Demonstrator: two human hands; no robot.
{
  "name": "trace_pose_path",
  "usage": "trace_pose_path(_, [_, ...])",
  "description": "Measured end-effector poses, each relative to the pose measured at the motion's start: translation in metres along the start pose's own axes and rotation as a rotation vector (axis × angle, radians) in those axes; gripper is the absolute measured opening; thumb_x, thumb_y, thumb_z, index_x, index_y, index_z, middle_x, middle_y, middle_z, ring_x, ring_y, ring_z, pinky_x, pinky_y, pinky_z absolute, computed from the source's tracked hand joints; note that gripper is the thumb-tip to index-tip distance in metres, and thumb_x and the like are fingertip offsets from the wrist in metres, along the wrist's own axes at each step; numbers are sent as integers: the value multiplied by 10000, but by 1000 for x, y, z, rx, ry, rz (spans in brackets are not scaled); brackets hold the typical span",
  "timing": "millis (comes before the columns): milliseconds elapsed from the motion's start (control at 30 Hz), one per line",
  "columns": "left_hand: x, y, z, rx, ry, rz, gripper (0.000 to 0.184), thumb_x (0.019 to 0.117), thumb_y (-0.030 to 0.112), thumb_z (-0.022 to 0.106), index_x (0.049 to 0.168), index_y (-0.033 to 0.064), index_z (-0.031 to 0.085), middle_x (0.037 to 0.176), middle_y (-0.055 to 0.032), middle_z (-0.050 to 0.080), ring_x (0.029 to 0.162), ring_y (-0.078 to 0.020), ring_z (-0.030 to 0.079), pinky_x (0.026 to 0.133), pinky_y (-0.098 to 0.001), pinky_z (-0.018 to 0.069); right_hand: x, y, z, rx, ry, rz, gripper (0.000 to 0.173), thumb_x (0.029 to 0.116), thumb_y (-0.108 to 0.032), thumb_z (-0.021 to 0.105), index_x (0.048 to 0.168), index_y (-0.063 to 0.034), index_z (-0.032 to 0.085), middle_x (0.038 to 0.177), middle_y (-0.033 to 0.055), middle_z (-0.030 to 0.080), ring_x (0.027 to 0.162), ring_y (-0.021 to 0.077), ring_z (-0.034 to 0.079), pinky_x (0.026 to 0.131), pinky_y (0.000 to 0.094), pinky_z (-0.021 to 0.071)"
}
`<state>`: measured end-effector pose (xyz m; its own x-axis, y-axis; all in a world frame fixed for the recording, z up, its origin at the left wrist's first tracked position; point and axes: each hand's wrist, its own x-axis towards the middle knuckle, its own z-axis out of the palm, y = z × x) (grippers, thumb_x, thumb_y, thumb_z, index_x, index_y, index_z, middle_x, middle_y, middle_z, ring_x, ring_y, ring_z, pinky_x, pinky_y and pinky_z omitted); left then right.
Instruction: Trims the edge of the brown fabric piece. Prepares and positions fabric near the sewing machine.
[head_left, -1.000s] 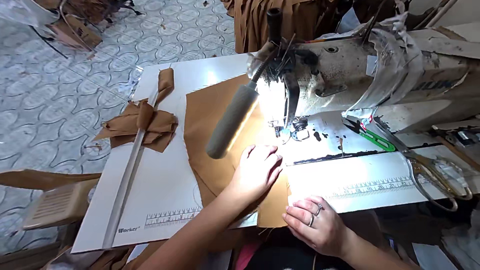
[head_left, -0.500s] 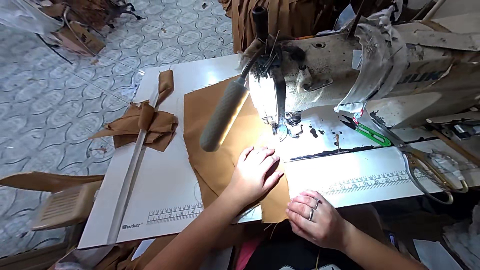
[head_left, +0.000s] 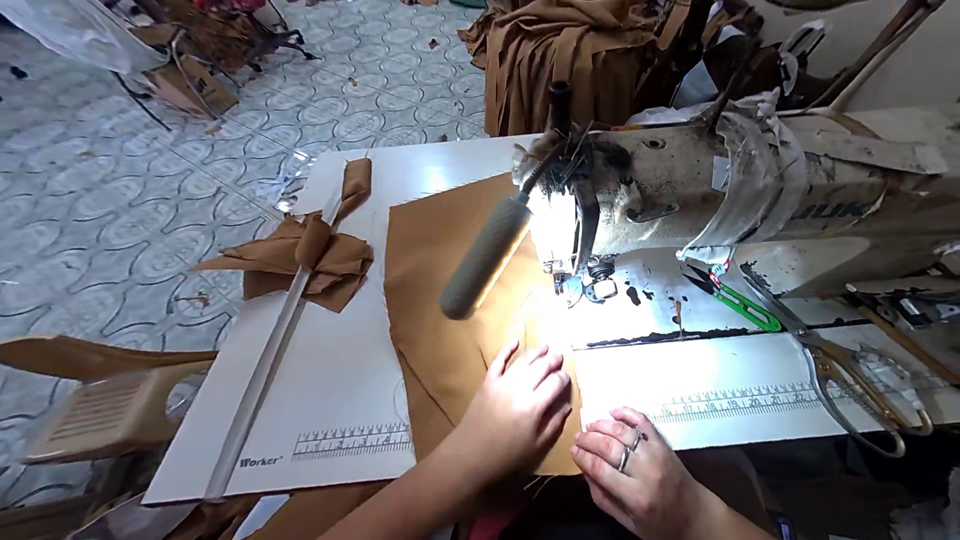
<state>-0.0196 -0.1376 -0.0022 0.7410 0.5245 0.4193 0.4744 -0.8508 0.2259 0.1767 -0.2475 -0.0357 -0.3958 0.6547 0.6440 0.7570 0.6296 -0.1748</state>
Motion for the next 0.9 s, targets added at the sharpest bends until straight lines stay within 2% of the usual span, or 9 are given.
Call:
trace_pose_path(67, [-12,3,1,20,27,1,314,984,371,513,1035,184,760,1205,-23,746,1212,-241,670,1021,-563,482,0,-2,-4,-28,-58,9,246,1018,-256,488,1026,-229,732,1059,-38,765,1101,127,663,1040,319,412])
trace_pose_path(167, [-19,-2,4,-40,21,-30,350,1012,409,476,1091,224,762,1259,-1,728,1247,-244,651,1049,-622,433,5,-1,-9,-60,-120,1,238,1005,-256,491,1036,-246,726,1064,-46,762,1104,128,660,1047,340,398])
trace_pose_path(267, [-14,-11,3,-116,-4,-73,340,1001,398,500,1105,217,768,1272,-11,723,1252,-285,648,1033,-699,403,15,5,-10,-61,-163,-2,235,1004,-257,483,1028,-251,717,1082,-43,759,1105,121,669,1062,357,402])
trace_pose_path(367, [-1,-22,-2,-199,-91,-124,331,1009,367,525,1157,187,759,1329,-32,693,1310,-328,601,1046,-753,346,28,15,-9,-60,-204,16,251,1012,-263,482,1009,-249,733,1105,-36,767,1081,120,694,1040,380,439])
trace_pose_path(533, [28,-44,-11,-293,-267,-187,384,1042,388,501,1264,165,722,1438,-57,620,1422,-326,489,1139,-743,211,55,39,-2,-23,-220,9,266,986,-221,497,938,-187,757,1060,16,775,1062,164,715,1007,439,488])
trace_pose_path(633, [42,-59,-11,-312,-320,-209,417,1048,410,484,1313,167,695,1471,-71,588,1453,-316,445,1170,-719,166,69,52,0,-32,-263,30,271,966,-202,511,950,-167,779,1069,31,776,1036,219,731,951,496,529])
trace_pose_path(767, [56,-83,3,-349,-281,-205,459,1030,447,507,1304,132,696,1463,-93,589,1461,-315,432,1189,-695,177,90,63,0,-23,-349,92,278,959,-176,520,998,-137,792,1105,52,764,1099,271,706,985,549,506])
trace_pose_path(833, [63,-95,11,-339,-235,-179,432,1013,428,530,1249,118,717,1406,-87,628,1442,-313,451,1168,-710,198,99,69,1,-39,-394,120,283,937,-137,521,1038,-125,785,1126,67,758,1106,280,707,1023,598,463])
trace_pose_path(900, [72,-106,16,-329,-203,-137,398,1000,392,560,1221,107,729,1368,-89,643,1418,-317,472,1145,-726,208,104,75,2,-68,-422,146,308,964,-149,503,1104,-123,776,1143,81,755,1114,283,708,1080,628,407])
